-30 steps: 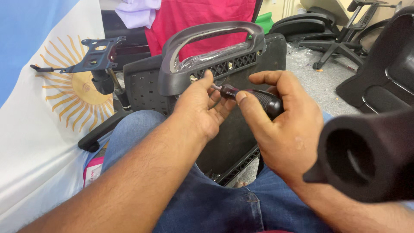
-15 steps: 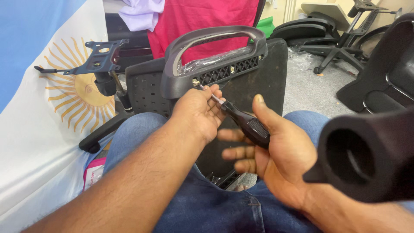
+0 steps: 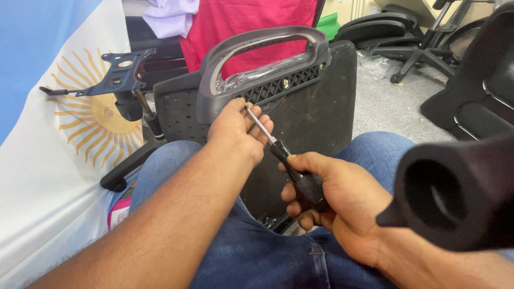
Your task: The person uses a screwdriver to tighten screws on the back of a black office chair seat, securing a plastic frame or handle to the seat. The person holds the seat steady with one hand while turning the screwdriver with the other.
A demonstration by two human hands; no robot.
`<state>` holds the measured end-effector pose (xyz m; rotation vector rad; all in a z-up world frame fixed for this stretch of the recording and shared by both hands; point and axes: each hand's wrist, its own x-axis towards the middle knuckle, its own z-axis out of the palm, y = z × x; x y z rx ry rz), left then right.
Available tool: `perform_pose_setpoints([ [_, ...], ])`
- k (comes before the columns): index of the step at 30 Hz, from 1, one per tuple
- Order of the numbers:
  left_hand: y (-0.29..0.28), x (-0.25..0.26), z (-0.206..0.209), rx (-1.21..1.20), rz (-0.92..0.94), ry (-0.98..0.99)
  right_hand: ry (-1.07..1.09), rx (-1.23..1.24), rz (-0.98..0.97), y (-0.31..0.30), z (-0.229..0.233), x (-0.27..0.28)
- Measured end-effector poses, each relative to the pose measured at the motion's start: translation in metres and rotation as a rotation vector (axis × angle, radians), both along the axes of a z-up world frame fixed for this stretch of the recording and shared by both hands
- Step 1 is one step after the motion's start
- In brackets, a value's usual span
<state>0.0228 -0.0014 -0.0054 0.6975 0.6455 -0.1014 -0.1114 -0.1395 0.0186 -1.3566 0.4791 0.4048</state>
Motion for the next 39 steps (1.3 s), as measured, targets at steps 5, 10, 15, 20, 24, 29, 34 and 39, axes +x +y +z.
perform_pose_setpoints([
  [5, -0.002, -0.012, 0.004, 0.041, -0.072, -0.056, 0.055, 0.068, -0.061, 0.000, 0.001, -0.003],
  [10, -0.013, -0.014, 0.013, 0.011, -0.242, -0.247, 0.065, 0.069, -0.011, -0.005, 0.003, -0.009],
  [15, -0.043, -0.016, 0.026, -0.042, -0.418, -0.377, 0.030, 0.124, -0.112, -0.021, 0.002, -0.018],
  [20, -0.087, -0.025, 0.035, -0.053, -0.575, -0.429, -0.030, 0.213, -0.170, -0.045, -0.001, -0.033],
  [24, -0.109, -0.030, 0.038, -0.059, -0.625, -0.403, -0.070, 0.163, -0.209, -0.052, -0.001, -0.044],
  [29, -0.100, -0.030, 0.035, -0.019, -0.564, -0.348, -0.021, 0.122, -0.169, -0.049, -0.003, -0.045],
  [34, -0.081, -0.037, 0.041, 0.191, -0.479, -0.306, -0.212, 0.086, -0.280, -0.050, -0.005, -0.040],
  [39, -0.113, -0.077, 0.041, 0.651, -0.691, -0.667, -0.453, 0.005, -0.637, -0.068, 0.008, -0.026],
])
